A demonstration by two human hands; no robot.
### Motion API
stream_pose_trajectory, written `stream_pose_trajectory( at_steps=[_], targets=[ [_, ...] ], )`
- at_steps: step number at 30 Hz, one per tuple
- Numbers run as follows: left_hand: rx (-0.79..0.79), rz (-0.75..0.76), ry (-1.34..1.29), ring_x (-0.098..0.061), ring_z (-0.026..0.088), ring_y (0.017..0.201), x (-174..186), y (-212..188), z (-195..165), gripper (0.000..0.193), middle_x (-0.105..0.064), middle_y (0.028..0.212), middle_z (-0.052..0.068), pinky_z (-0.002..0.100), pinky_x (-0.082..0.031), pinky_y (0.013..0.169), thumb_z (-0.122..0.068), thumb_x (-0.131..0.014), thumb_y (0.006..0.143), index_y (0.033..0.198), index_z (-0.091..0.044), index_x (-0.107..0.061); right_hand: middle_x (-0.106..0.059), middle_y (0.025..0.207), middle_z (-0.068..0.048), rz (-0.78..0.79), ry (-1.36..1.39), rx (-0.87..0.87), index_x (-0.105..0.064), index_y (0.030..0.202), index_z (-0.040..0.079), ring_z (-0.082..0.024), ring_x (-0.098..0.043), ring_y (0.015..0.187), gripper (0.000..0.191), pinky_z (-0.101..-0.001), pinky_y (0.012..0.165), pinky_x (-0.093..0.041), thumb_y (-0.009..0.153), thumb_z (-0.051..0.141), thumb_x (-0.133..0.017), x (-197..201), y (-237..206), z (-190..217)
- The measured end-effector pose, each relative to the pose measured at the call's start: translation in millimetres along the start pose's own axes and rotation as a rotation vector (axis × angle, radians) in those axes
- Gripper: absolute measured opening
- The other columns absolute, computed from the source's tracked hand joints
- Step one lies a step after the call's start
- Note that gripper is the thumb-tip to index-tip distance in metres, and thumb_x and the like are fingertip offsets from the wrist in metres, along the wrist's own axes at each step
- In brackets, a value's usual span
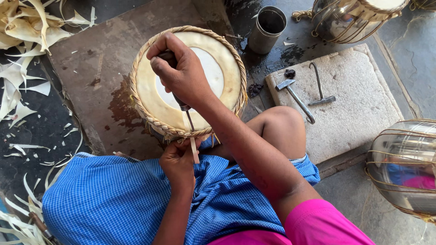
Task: The person uses a metal awl to pull and weave leather straps through the braided rim of a traditional drum while sitting on a stone floor.
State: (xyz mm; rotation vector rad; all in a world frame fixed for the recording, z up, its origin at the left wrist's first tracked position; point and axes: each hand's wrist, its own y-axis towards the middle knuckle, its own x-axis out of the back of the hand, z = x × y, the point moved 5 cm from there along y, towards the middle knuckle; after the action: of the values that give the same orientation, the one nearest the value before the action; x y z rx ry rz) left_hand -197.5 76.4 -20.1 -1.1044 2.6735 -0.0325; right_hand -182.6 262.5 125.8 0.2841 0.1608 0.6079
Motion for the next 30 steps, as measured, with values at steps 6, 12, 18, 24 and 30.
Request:
stream_pose_trajectory(
  at_steps=[6, 12, 18, 24, 30],
  targets=[
    [-0.219, -0.071, 0.411, -0.058, 0.009, 0.055, 3.3, -4.1, -14.7, 0.030, -0.066, 0.062, 0.002, 0.027, -0.044, 0.050, -0.016, -0.088, 0.082, 0.070, -0.004, -0.063, -0.054, 0.075, -0.001, 0.150, 0.323, 0.012, -0.059, 0.107, 0.003, -0.007, -0.054, 0.060, 0.006, -0.0257, 0.054, -0.047, 0.101, 0.007, -0.059, 2.2, -0.1, -0.4],
    [-0.488, -0.130, 0.852, -0.058, 0.020, 0.061, 7.4, -3.8, -30.1, 0.046, -0.057, 0.063, 0.003, 0.039, -0.046, 0.057, -0.037, -0.085, 0.084, 0.066, -0.008, -0.055, -0.056, 0.074, -0.001, 0.137, 0.305, -0.015, -0.059, 0.107, 0.004, -0.008, -0.056, 0.060, 0.006, -0.0260, 0.054, -0.049, 0.101, 0.007, -0.059, 4.0, -1.0, -2.3],
    [-0.787, -0.318, 1.107, -0.050, 0.034, 0.107, 2.4, -9.6, -61.1, 0.062, -0.049, 0.112, 0.016, 0.050, -0.041, 0.093, -0.063, -0.076, 0.081, 0.094, -0.006, -0.057, -0.054, 0.076, -0.001, 0.127, 0.339, -0.067, -0.059, 0.105, 0.003, -0.008, -0.055, 0.061, 0.004, -0.0263, 0.053, -0.049, 0.102, 0.006, -0.060, 2.3, 1.4, -3.9],
    [-1.086, 0.207, 1.176, -0.049, 0.028, 0.119, -16.1, 3.8, -76.8, 0.026, -0.053, 0.121, 0.006, 0.050, -0.032, 0.111, -0.029, -0.065, 0.099, 0.124, -0.029, -0.073, -0.056, 0.073, 0.001, -0.033, 0.007, -0.006, -0.052, 0.131, 0.005, -0.007, -0.056, 0.060, 0.030, -0.0242, 0.054, -0.048, 0.104, 0.011, -0.064, 7.7, -14.5, -11.7],
    [-1.068, 0.263, 0.908, -0.050, 0.024, 0.109, -21.5, 12.0, -71.8, 0.020, -0.055, 0.106, -0.001, 0.049, -0.032, 0.099, -0.023, -0.069, 0.092, 0.111, -0.029, -0.067, -0.043, 0.072, 0.001, -0.067, -0.009, -0.064, -0.037, 0.164, 0.010, -0.009, -0.045, 0.057, 0.068, -0.0246, 0.053, -0.039, 0.102, 0.013, -0.065, -2.3, -47.1, -32.7]
  ],
)
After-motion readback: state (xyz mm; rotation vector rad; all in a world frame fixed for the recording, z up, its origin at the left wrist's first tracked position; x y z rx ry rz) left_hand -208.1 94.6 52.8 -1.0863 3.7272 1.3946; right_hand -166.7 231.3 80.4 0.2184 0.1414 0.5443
